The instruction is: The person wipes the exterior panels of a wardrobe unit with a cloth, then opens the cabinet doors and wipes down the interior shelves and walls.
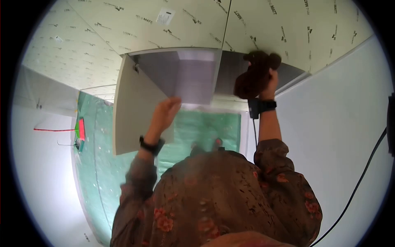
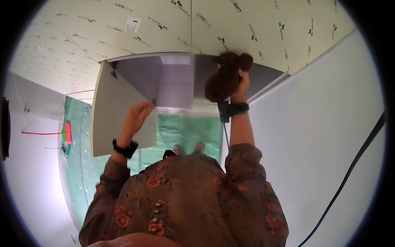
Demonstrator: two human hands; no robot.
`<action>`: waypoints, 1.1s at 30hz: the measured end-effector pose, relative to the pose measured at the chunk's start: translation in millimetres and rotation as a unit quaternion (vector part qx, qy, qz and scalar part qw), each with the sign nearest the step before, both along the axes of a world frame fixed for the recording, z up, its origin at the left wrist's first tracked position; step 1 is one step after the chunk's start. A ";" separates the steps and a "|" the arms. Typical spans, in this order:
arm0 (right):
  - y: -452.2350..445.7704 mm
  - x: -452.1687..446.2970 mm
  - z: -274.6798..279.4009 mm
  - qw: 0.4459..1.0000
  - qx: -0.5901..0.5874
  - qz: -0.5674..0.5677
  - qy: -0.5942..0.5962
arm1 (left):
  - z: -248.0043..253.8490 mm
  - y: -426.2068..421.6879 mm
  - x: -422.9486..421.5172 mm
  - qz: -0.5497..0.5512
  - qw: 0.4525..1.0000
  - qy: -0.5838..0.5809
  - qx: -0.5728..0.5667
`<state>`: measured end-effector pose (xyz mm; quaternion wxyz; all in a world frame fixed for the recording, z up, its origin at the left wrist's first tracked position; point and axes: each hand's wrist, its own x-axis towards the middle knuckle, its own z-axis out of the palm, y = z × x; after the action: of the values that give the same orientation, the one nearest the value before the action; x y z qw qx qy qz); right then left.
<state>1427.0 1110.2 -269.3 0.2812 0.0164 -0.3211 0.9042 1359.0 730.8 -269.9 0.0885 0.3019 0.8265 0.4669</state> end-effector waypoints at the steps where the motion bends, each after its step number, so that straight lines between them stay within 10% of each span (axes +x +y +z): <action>1: 7.4 4.1 16.9 0.999 0.040 0.003 -0.029 | -2.2 20.3 -12.9 -0.014 1.000 -0.002 0.022; 10: -27.6 43.2 54.4 0.971 0.102 -0.137 -0.166 | 37.1 164.7 -68.2 -0.026 0.882 -0.346 0.318; 12: -27.6 28.7 32.8 0.985 0.154 0.044 -0.065 | 31.8 174.9 -67.5 -0.040 0.834 -0.404 0.372; 18: -18.2 -11.2 34.1 0.995 0.012 0.022 -0.098 | 26.9 198.2 -66.2 -0.037 0.768 -0.470 0.433; 27: -18.6 -10.7 33.2 0.968 0.182 -0.017 -0.175 | 27.3 218.7 -58.9 0.003 0.714 -0.488 0.503; 33: -27.4 2.0 31.5 0.985 0.091 -0.012 -0.147 | 32.0 230.5 -52.2 0.006 0.638 -0.515 0.572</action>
<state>1429.0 1082.8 -237.7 0.2391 -0.0953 -0.4401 0.8603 1306.8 961.3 -237.8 0.3066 -0.0026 0.2167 0.9268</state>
